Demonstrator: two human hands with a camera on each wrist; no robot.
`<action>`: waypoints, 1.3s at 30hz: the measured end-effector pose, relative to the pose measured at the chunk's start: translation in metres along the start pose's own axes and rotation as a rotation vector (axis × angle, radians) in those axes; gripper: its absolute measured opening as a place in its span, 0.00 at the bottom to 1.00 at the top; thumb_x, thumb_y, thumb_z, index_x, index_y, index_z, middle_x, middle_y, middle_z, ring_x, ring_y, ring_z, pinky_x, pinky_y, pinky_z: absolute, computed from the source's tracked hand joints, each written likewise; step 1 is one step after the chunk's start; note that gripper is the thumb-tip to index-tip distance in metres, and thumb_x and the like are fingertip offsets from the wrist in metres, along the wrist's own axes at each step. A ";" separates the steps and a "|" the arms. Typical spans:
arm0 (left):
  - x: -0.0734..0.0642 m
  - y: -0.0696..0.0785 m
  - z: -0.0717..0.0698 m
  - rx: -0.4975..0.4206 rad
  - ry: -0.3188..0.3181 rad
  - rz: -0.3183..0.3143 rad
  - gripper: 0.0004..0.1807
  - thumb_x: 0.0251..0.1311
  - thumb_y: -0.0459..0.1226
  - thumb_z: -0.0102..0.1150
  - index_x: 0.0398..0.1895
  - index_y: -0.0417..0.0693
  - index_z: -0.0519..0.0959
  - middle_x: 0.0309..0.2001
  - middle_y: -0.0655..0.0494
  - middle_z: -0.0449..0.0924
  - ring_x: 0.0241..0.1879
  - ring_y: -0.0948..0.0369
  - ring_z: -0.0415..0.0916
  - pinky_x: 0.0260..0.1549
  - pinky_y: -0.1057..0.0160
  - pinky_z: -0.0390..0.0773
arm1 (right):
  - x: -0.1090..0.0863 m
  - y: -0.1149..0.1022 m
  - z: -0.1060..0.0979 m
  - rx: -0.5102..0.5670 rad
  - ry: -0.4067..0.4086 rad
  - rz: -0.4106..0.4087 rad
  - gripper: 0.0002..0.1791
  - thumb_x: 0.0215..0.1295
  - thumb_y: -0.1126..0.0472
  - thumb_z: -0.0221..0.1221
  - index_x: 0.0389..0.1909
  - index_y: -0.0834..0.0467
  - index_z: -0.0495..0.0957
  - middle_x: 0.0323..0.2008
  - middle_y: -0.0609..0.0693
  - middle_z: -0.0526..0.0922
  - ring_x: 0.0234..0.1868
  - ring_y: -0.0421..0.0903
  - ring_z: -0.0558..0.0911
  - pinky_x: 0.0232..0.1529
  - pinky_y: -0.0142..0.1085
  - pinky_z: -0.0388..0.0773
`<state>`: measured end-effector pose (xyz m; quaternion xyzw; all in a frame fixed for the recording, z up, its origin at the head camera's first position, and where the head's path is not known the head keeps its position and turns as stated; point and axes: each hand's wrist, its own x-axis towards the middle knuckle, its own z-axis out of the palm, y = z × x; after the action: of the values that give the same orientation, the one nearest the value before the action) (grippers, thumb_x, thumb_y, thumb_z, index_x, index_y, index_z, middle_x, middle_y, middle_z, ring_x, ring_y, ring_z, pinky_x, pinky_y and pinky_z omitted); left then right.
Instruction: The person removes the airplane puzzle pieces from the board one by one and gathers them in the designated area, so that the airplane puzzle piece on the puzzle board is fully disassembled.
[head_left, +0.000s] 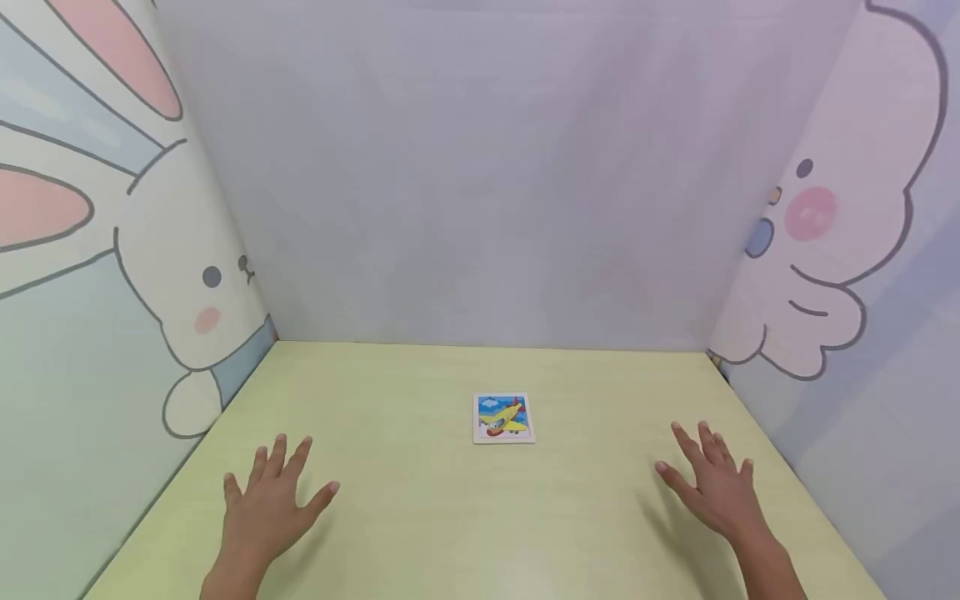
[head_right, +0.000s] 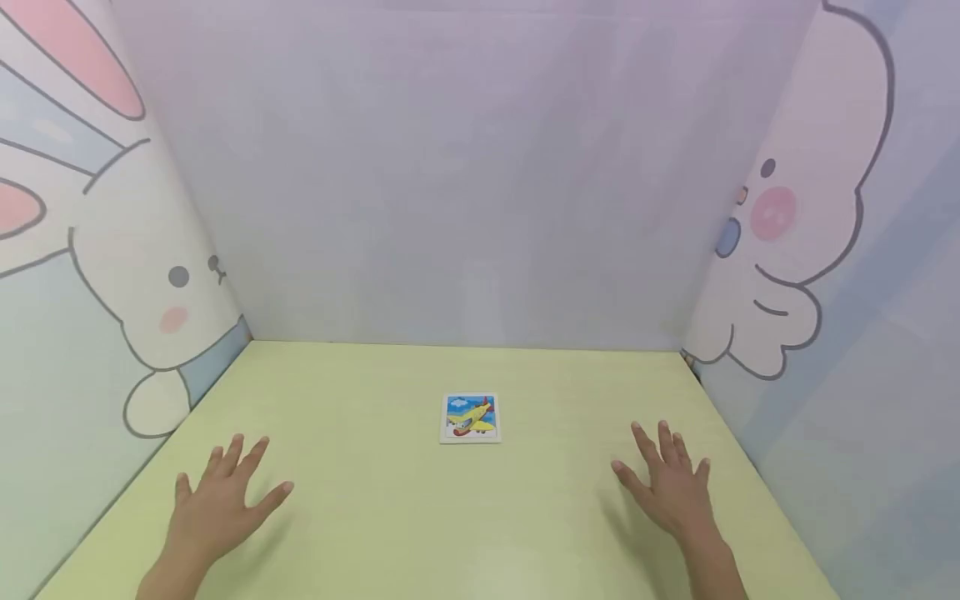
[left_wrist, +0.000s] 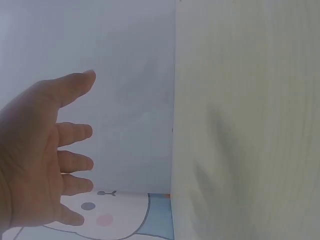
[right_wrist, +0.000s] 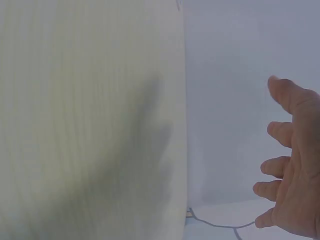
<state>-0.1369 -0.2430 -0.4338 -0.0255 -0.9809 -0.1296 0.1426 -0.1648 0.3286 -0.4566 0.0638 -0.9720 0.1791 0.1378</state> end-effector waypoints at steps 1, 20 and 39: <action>0.000 0.002 0.002 -0.014 0.015 0.004 0.43 0.55 0.63 0.52 0.64 0.41 0.64 0.64 0.28 0.55 0.62 0.32 0.49 0.48 0.25 0.40 | 0.000 0.000 0.002 0.029 0.010 -0.009 0.39 0.65 0.43 0.53 0.71 0.54 0.52 0.67 0.72 0.47 0.65 0.72 0.46 0.49 0.74 0.35; 0.014 0.060 0.030 -0.173 0.074 0.044 0.30 0.53 0.46 0.64 0.56 0.37 0.74 0.57 0.31 0.68 0.56 0.38 0.66 0.46 0.29 0.59 | 0.004 -0.022 0.024 0.398 -0.038 0.033 0.38 0.63 0.52 0.59 0.68 0.64 0.56 0.66 0.74 0.49 0.61 0.76 0.52 0.50 0.69 0.52; 0.036 0.111 0.051 -0.353 0.008 0.077 0.27 0.56 0.45 0.63 0.57 0.41 0.74 0.59 0.39 0.68 0.59 0.44 0.64 0.51 0.35 0.60 | 0.036 -0.047 0.031 0.549 -0.025 -0.002 0.34 0.63 0.58 0.59 0.66 0.67 0.58 0.63 0.70 0.60 0.62 0.68 0.61 0.53 0.61 0.61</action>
<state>-0.1756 -0.1222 -0.4438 -0.0871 -0.9407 -0.2942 0.1448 -0.1983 0.2709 -0.4584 0.1019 -0.8885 0.4351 0.1036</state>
